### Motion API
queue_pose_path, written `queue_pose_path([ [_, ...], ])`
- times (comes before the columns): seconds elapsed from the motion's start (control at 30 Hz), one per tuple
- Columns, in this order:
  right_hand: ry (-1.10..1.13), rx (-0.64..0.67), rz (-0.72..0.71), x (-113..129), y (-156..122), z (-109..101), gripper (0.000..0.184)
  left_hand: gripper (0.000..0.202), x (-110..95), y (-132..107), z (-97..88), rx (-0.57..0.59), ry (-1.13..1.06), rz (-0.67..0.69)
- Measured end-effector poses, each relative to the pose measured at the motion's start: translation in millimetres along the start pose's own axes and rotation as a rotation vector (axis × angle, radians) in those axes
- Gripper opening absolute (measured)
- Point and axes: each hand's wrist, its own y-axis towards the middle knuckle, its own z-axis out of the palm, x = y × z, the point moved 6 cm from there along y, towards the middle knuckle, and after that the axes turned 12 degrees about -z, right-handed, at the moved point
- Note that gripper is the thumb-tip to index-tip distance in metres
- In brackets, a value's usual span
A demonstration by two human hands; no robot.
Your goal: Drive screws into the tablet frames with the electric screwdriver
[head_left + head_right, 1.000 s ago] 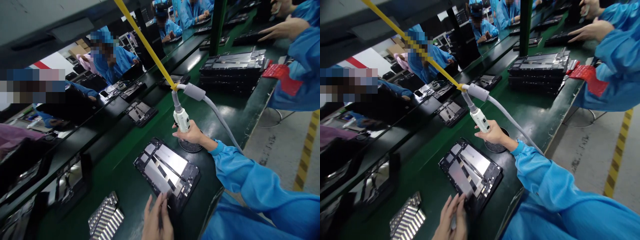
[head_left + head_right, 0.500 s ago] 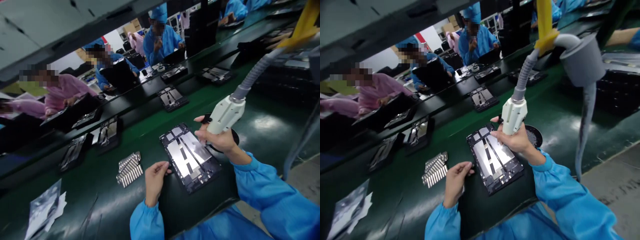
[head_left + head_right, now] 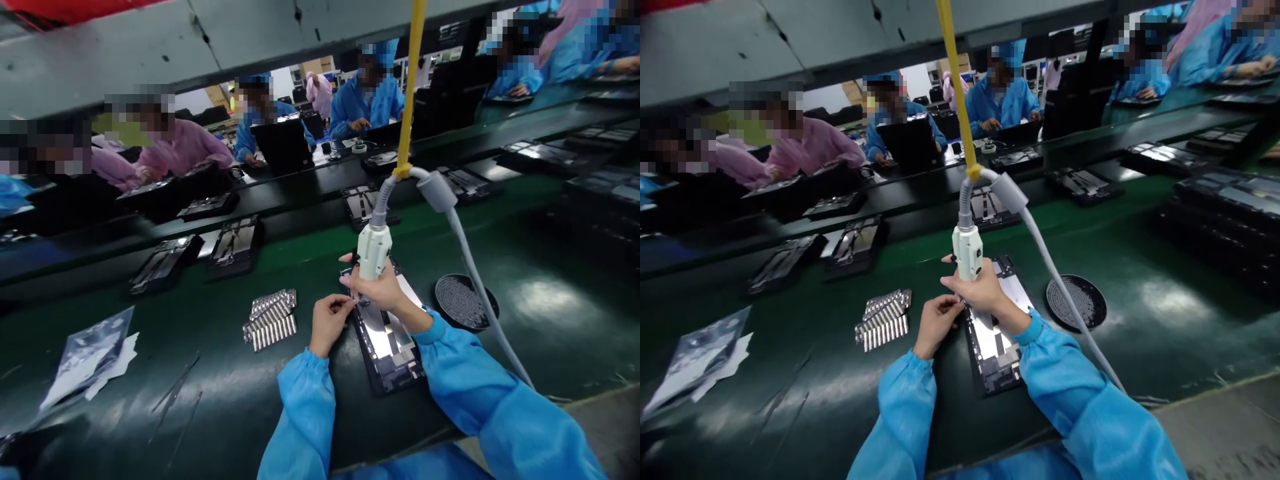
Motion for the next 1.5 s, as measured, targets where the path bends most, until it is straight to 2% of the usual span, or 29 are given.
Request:
queue_pose_path([
  [0.17, -0.03, 0.028, 0.014, -16.5, 2.5, 11.6, 0.03, 0.025, -5.2, 4.9, 1.4, 0.098, -0.061, -0.086],
  [0.37, -0.107, 0.057, -0.014, -24.1, 1.8, 15.9, 0.019, 0.023, -5.7, 9.2, -0.2, 0.06, -0.074, -0.14],
  [0.63, -0.125, 0.07, -0.013, -30.4, -1.6, 12.9, 0.03, 0.019, -1.7, 12.7, 2.0, 0.141, -0.077, -0.259],
  [0.87, -0.076, 0.075, -0.015, -25.9, -0.5, 13.5, 0.039, 0.017, 0.8, 16.9, 7.0, 0.133, -0.112, -0.284],
  [1.17, -0.05, 0.032, -0.034, -18.5, 6.2, 3.4, 0.036, 0.022, 1.1, 4.2, 1.5, 0.169, -0.19, -0.355],
  [1.37, -0.066, 0.003, -0.048, -19.2, 5.9, 5.2, 0.029, 0.019, 2.5, 9.9, 2.3, 0.154, -0.17, -0.391],
  [1.5, -0.101, 0.014, -0.046, -19.8, 4.6, 8.6, 0.025, 0.019, 2.5, 12.9, 1.7, 0.191, -0.173, -0.376],
])
